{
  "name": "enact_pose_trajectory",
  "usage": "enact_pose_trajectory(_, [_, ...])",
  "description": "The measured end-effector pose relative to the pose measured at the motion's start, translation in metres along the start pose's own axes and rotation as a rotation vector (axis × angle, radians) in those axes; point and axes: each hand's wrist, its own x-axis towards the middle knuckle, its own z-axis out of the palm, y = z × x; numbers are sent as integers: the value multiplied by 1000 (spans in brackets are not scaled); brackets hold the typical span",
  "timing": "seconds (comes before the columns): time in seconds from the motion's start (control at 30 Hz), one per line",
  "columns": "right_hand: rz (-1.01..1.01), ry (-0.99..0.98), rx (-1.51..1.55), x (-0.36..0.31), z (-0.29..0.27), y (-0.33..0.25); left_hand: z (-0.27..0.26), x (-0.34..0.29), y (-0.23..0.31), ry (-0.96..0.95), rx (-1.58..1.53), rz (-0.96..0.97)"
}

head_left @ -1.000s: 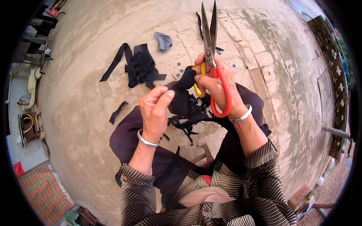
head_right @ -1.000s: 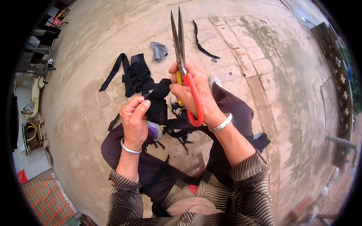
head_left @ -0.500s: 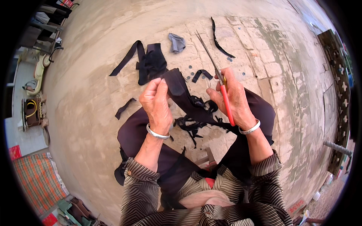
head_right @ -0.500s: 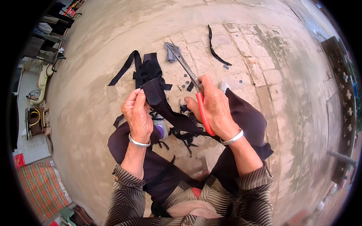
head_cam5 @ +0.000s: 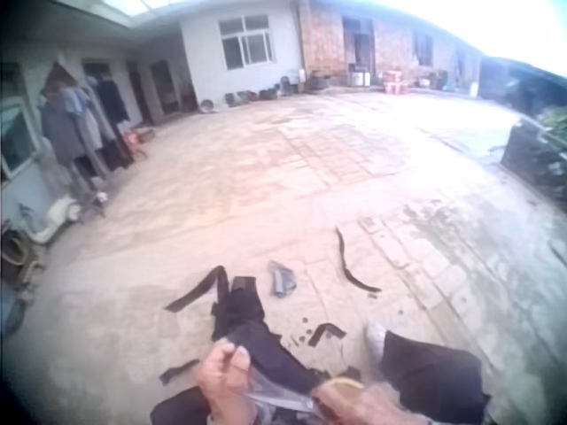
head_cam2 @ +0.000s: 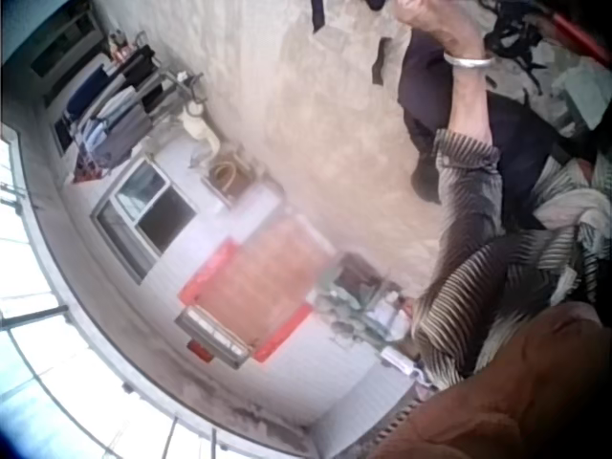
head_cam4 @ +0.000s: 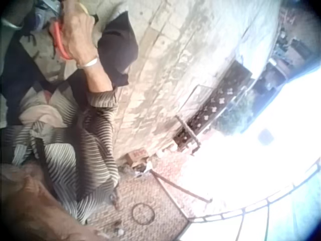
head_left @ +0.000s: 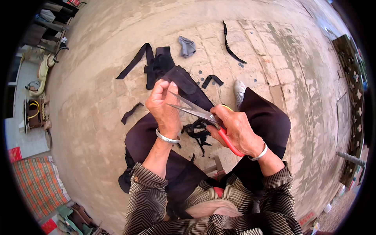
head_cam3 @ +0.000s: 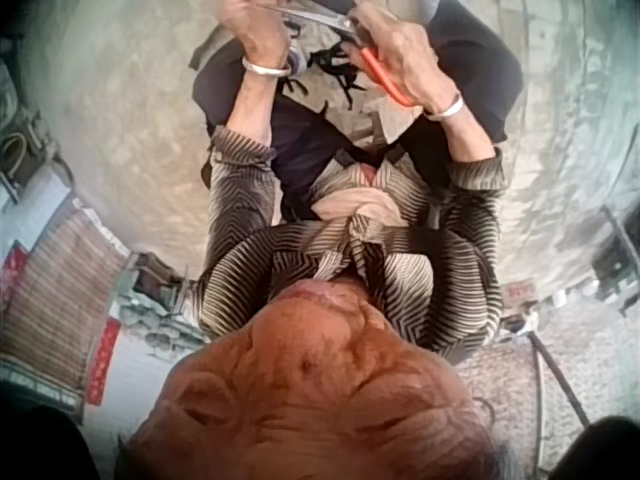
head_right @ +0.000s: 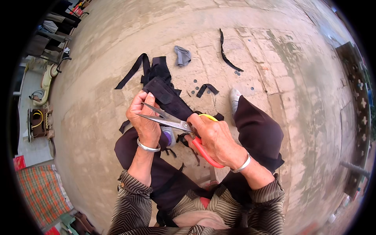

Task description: The person uses a pair of scissors to cut strips from a piece of black fabric while sitting in a courtyard.

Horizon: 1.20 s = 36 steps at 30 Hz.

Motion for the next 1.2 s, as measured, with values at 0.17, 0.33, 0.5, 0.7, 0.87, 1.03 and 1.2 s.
enact_pose_trajectory(0.17, [84, -52, -49, -4, 0, 4, 5, 1, -2, 53, 76, 120])
enact_pose_trajectory(0.33, [97, -59, -36, -6, 0, 6, 5, 1, -3, 82, 98, 112])
enact_pose_trajectory(0.5, [125, -106, -94, -7, -5, 9, 1, 3, -6, 57, 134, 93])
enact_pose_trajectory(0.7, [133, -110, -146, -9, -9, 15, 1, 4, -10, 36, 27, 79])
enact_pose_trajectory(0.87, [186, -84, -217, -7, -10, 13, 2, 4, -8, 50, 8, 71])
enact_pose_trajectory(1.03, [140, 49, -291, -9, -4, 20, 4, 1, -4, 6, 106, 112])
enact_pose_trajectory(1.2, [88, 191, -475, -7, 0, 19, 9, -7, 0, -4, 197, 199])
